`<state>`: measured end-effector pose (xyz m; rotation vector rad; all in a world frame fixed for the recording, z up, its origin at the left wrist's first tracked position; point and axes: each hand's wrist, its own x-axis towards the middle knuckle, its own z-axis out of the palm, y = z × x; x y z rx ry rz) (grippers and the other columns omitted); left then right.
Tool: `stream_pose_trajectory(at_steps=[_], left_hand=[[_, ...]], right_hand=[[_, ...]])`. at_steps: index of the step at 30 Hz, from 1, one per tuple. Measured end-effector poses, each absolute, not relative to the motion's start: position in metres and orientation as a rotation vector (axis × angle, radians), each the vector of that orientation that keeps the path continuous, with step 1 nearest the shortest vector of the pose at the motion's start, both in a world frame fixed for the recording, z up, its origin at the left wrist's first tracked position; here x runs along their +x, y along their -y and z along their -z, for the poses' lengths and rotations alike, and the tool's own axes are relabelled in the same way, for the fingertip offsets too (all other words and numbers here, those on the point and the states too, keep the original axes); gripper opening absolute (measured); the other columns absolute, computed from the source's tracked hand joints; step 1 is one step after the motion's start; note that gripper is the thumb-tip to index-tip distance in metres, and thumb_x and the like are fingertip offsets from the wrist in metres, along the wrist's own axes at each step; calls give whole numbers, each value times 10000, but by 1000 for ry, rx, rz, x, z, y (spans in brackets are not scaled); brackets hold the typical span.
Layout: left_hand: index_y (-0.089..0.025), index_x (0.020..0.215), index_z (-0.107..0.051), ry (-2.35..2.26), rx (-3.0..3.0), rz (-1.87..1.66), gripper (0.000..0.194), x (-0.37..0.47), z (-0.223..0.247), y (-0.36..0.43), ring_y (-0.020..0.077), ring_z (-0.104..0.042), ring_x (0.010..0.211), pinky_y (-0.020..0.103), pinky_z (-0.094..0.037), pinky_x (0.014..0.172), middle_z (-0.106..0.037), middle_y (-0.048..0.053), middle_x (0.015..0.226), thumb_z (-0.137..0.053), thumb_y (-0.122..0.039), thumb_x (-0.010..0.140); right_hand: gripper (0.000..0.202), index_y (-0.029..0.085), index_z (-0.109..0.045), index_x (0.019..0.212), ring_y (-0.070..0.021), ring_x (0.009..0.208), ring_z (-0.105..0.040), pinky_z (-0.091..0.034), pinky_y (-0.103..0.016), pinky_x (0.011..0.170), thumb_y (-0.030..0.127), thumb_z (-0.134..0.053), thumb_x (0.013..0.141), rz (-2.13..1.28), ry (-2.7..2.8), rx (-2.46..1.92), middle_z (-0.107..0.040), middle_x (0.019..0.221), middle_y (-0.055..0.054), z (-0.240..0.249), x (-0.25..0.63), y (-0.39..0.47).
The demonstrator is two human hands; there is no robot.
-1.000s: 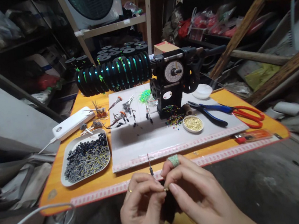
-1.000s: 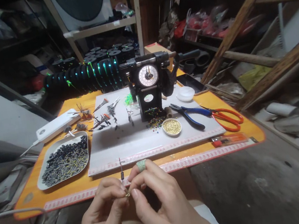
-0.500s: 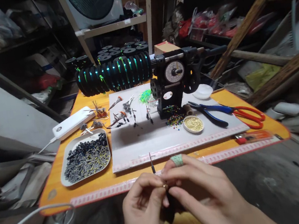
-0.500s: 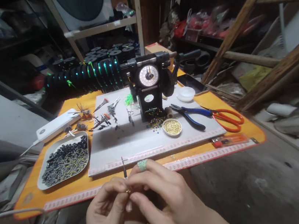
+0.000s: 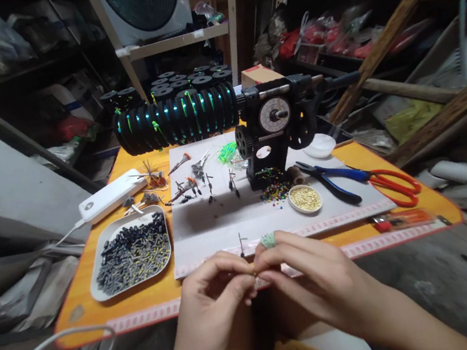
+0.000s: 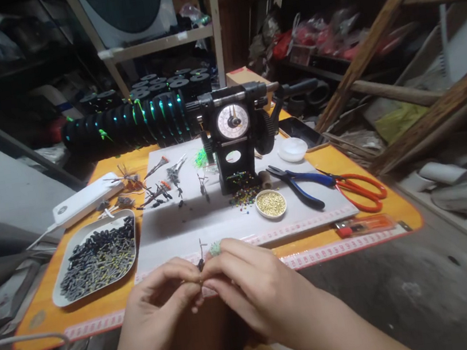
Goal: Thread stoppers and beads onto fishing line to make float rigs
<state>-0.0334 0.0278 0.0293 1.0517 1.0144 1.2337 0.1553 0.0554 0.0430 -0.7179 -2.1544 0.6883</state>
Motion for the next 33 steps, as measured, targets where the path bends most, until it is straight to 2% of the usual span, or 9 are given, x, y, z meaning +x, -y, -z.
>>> stream_pose_trajectory(at_steps=[6,11,18,24,29,33], left_hand=[[-198,794,-736,-1156,1557,-1155,140,-43,-36,-56,158,-681,744,234,-545,680,-728,32,792,-648,-97,837],[-192,869,-691,-1121,1967,-1124,188,-43,-30,-64,166,-681,769,264,-534,729,-724,43,816,-587,-37,868],[-182,956,-667,-1103,2039,-1127,208,-39,-21,-58,157,-681,844,246,-538,766,-709,54,879,-567,-9,900],[-198,1068,-682,-1226,2279,-1192,257,-43,-15,-52,184,-659,917,289,-557,793,-654,110,1081,-609,-30,888],[-168,953,-659,-1408,2402,-1130,180,-39,-17,-50,206,-560,869,326,-516,737,-613,80,915,-631,-22,850],[-154,852,-636,-1534,2360,-1101,135,-33,-18,-50,225,-523,878,365,-483,739,-602,78,892,-634,-23,823]], right_hand=[[147,191,-566,874,-153,694,-556,-457,-252,602,59,-504,877,-378,2197,-786,-564,762,-18,-43,148,-73],[144,197,-509,796,-167,678,-502,-402,-274,590,54,-489,797,-395,2165,-940,-516,731,-14,-29,143,-79],[138,203,-465,785,-157,677,-501,-392,-261,582,67,-491,789,-456,2150,-1008,-493,732,-4,-22,144,-77],[148,195,-478,790,-186,715,-476,-390,-299,614,49,-476,815,-366,2179,-1012,-487,741,-21,-20,144,-78],[145,168,-523,800,-222,766,-458,-387,-345,655,31,-490,832,-286,2234,-1005,-501,774,-57,-14,145,-77],[136,153,-538,803,-231,788,-455,-397,-361,673,25,-504,830,-257,2241,-1006,-500,797,-71,-11,145,-76]])
